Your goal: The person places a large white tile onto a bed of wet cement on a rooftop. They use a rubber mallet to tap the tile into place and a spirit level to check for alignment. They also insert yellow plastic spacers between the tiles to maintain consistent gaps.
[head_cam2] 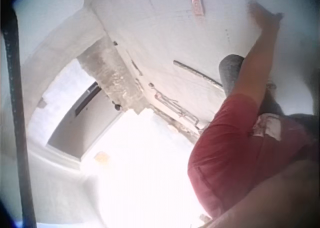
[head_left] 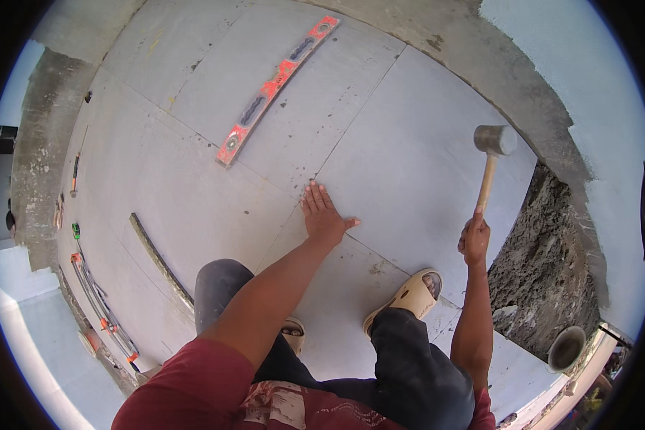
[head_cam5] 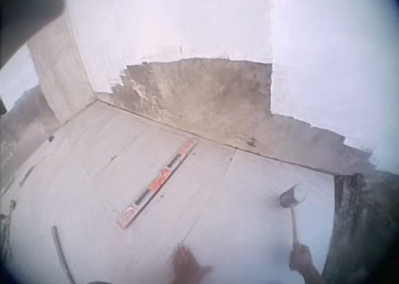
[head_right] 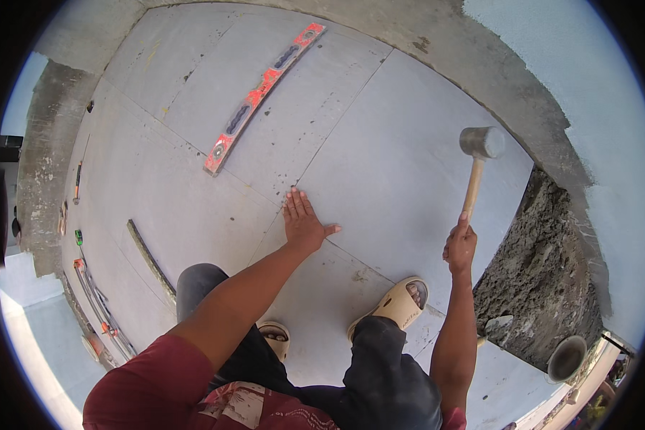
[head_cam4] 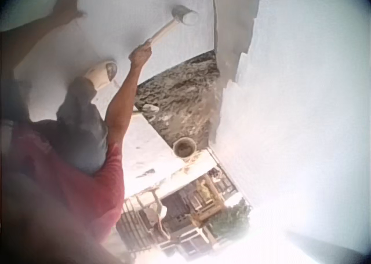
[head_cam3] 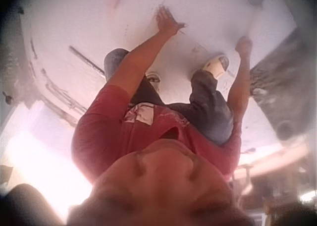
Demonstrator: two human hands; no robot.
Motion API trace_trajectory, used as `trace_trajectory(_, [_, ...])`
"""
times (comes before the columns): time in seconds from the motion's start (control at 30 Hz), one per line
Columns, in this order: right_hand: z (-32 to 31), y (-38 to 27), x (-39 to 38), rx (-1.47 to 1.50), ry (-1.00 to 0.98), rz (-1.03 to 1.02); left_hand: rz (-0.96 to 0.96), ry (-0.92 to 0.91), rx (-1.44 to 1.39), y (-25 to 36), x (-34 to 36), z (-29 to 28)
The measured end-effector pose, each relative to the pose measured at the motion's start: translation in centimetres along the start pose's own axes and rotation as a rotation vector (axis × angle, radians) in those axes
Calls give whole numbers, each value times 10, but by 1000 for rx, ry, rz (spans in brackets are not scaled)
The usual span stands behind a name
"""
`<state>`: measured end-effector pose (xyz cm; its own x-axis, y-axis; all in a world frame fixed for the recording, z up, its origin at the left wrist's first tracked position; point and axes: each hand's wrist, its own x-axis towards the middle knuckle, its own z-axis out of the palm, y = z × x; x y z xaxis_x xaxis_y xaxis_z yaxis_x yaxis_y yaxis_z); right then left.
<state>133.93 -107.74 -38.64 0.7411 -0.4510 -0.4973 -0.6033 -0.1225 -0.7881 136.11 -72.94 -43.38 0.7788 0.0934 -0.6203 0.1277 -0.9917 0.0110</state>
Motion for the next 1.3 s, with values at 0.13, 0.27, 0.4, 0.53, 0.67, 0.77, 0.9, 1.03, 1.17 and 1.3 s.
trace_trajectory(0.13, [-15,-62,-54,263,202,-217,105,72,-34,17,-43,49])
trace_trajectory(0.27, [-31,-18,-103,326,425,-379,180,-3,-99,43,-77,60])
trace_trajectory(0.4, [-53,126,-101,42,270,-16,186,-78,-66,61,-76,49])
trace_trajectory(0.53, [-63,13,-87,139,253,41,146,-144,-45,46,-80,48])
trace_trajectory(0.67, [-52,-17,-102,369,371,-229,129,-153,-29,48,-78,40])
trace_trajectory(0.77, [-46,78,-91,289,438,-346,161,-151,-34,58,-80,41])
trace_trajectory(0.9, [-60,92,-83,-49,140,131,164,-153,-30,54,-77,38])
trace_trajectory(1.03, [-68,-16,-102,-23,123,-77,154,-289,-41,55,-79,3])
trace_trajectory(1.17, [-62,-14,-109,-159,73,-124,268,-406,-68,37,-84,-50])
trace_trajectory(1.3, [-74,65,-104,-520,135,-129,395,-218,-135,-4,-112,-108])
